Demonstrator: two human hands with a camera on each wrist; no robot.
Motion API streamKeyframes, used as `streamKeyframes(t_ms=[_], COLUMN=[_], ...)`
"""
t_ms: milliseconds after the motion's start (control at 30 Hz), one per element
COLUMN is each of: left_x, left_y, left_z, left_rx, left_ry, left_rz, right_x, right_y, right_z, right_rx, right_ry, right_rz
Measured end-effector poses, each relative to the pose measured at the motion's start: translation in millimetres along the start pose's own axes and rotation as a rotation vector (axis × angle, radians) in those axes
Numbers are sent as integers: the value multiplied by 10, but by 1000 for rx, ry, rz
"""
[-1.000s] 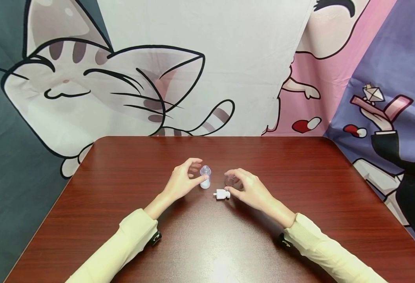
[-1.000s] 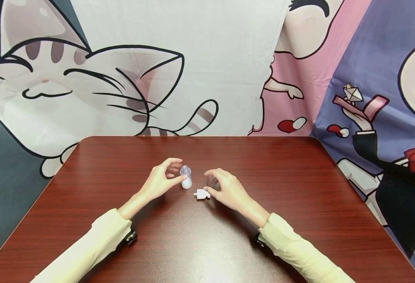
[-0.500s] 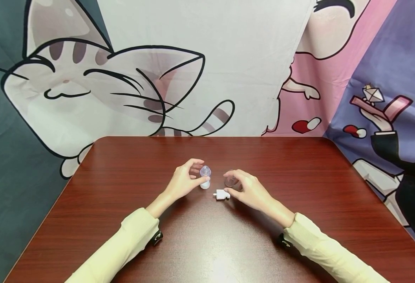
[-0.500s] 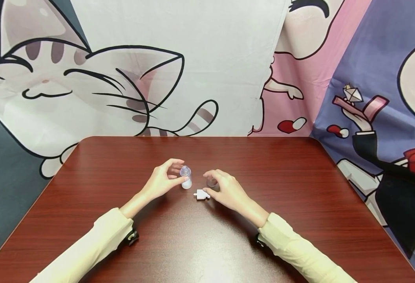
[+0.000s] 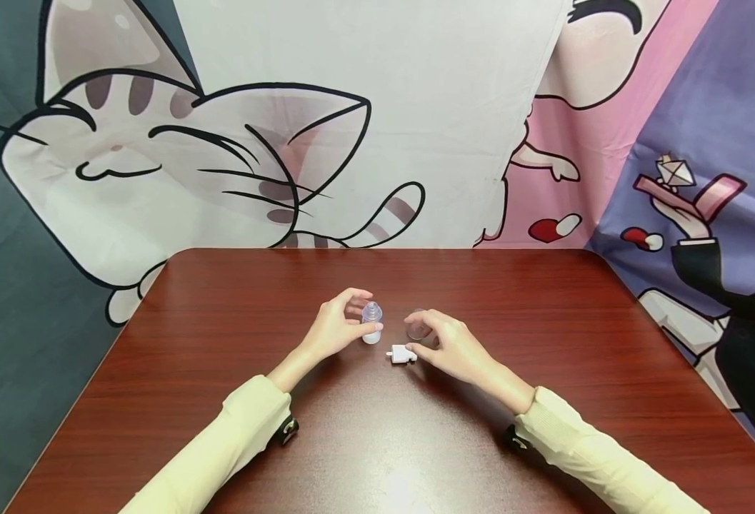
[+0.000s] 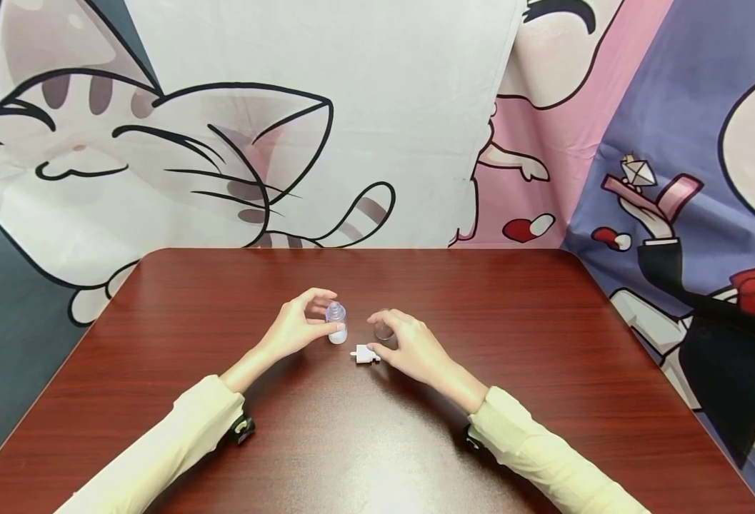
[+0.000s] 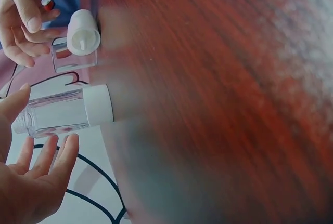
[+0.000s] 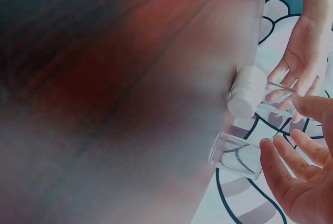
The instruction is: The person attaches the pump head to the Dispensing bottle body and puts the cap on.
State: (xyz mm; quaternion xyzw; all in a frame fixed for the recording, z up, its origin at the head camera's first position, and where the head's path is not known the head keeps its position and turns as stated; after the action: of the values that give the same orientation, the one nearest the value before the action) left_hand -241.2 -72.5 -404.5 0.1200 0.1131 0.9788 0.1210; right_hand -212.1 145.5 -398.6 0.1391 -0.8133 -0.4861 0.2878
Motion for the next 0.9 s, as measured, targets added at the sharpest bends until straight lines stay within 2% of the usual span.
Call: streamKeyframes(t_ms=[300,567,900], left_x=[9,22,47], left_y=[-18,-30,-42], left_z=[-21,-48,-114], left_rx=[0,-28,-48], left_ry=[9,27,49], left_rz=[-13,-24,-36], right_x=[-6,0,-2], right_y=[-1,-10,-18], right_z=[-19,-5,-1], right_rx=[23,38,36], right_ry=[27,-2,1], right_rz=[21,-10,-10])
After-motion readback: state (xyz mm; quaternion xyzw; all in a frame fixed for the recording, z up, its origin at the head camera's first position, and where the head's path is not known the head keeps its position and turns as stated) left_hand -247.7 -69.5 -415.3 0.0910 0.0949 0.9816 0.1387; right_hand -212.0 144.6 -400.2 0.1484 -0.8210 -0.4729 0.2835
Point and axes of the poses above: each hand's wrist, its own x-axis towards the middle knuckle, its own y-axis out of the back of the hand, z = x × y, the point moved 3 cm from there along x, towards the middle knuckle, and after that the axes turned 11 degrees about -x, right-handed, at the moved point
